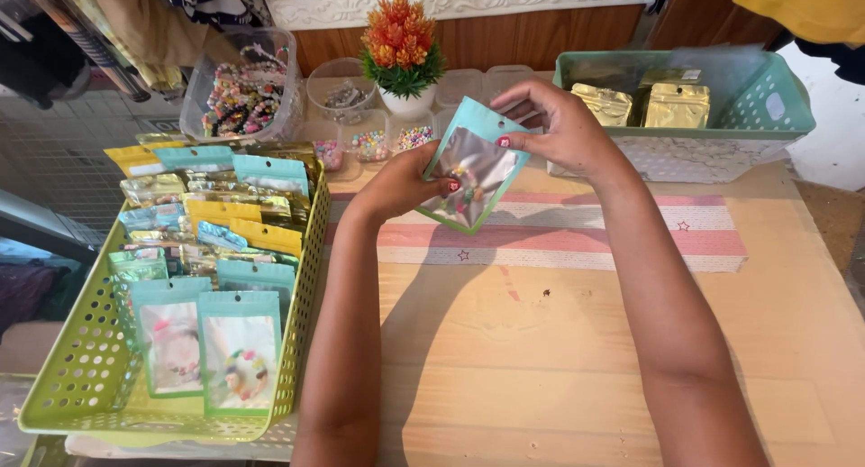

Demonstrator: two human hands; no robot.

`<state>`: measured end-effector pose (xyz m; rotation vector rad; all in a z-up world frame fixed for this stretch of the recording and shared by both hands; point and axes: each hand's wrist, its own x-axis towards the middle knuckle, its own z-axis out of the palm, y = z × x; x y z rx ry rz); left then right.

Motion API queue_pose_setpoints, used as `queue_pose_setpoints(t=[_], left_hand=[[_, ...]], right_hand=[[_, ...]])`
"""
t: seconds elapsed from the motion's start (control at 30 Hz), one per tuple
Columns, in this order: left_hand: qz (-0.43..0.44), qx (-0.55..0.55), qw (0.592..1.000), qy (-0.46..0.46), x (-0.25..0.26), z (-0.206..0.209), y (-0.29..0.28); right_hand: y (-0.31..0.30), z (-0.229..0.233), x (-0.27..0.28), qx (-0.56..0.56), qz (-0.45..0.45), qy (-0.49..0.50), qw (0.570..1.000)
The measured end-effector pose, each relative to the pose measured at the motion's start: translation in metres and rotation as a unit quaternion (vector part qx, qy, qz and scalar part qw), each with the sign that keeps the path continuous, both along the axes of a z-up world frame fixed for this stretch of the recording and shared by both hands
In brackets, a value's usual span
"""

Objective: Packaging handmade bracelets and loose beads into small plastic bags for sale.

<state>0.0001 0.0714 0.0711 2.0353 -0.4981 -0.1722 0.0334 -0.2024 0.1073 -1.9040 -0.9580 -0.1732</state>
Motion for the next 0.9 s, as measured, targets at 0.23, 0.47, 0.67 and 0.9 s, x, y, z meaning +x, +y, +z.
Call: queue_pose_setpoints(t=[0.23, 0.47, 0.67, 0.9], left_hand=[[-0.004, -0.003, 0.999, -0.035, 0.002, -0.001, 0.004], [0.023, -0.058, 0.998, -0.009, 0.004, -0.003, 0.009], [0.017, -0.073, 0.997, -0.017, 0.01, -0.015, 0.013], [0.008, -0.071, 0.997, -0.02, 0.01, -0.017, 0.01]], right_hand=[[0.004, 0.001, -0.003, -0.008, -0.055, 0.098, 0.994], [0.014, 0.015, -0.015, 0.013, -0.082, 0.114, 0.99], [0.014, 0.018, -0.018, -0.049, -0.088, 0.026, 0.995], [0.002, -0.008, 0.001, 0.017, -0.052, 0.102, 0.993]])
